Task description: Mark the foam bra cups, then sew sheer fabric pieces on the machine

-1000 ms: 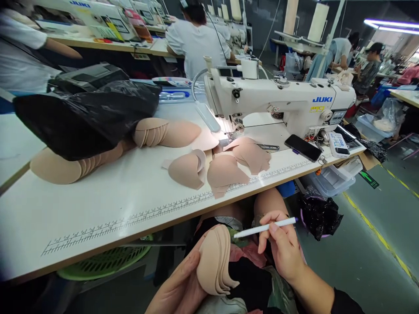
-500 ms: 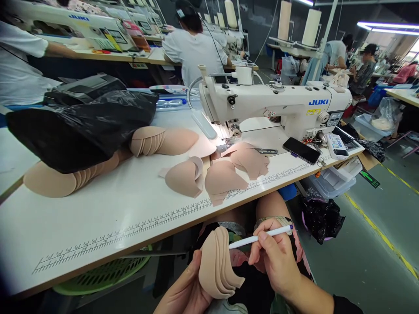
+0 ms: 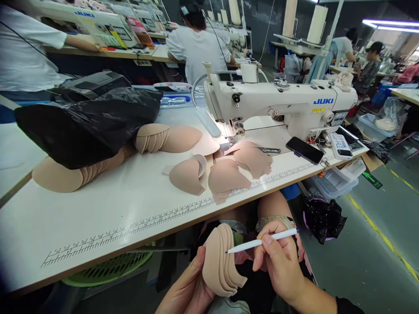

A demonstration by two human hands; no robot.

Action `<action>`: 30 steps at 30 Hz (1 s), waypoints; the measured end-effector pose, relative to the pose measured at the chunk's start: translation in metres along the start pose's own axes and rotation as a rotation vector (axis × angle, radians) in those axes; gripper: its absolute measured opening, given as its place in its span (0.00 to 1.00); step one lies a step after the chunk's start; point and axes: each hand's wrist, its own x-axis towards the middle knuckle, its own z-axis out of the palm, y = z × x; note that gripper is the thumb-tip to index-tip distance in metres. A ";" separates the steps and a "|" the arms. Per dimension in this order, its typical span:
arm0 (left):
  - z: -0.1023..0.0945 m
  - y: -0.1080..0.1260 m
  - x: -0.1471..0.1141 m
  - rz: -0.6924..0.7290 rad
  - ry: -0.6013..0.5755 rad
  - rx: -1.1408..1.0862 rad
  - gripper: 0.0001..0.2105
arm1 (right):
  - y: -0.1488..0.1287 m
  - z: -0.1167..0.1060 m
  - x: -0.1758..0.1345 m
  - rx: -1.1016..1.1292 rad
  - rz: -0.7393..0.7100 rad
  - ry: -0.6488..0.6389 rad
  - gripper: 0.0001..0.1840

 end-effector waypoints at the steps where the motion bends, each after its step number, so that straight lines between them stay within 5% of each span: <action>1: 0.002 0.001 -0.001 0.002 0.004 -0.012 0.38 | 0.000 0.000 0.000 -0.007 -0.016 0.005 0.12; 11: 0.028 0.010 -0.016 -0.059 0.026 -0.037 0.40 | 0.003 0.001 -0.002 -0.056 -0.064 -0.048 0.10; 22: 0.026 0.009 -0.015 -0.035 -0.057 0.032 0.25 | 0.004 0.001 -0.005 -0.130 -0.084 -0.067 0.09; 30: 0.024 0.011 -0.015 0.101 -0.102 0.095 0.29 | -0.005 0.000 0.007 -0.054 -0.155 -0.087 0.09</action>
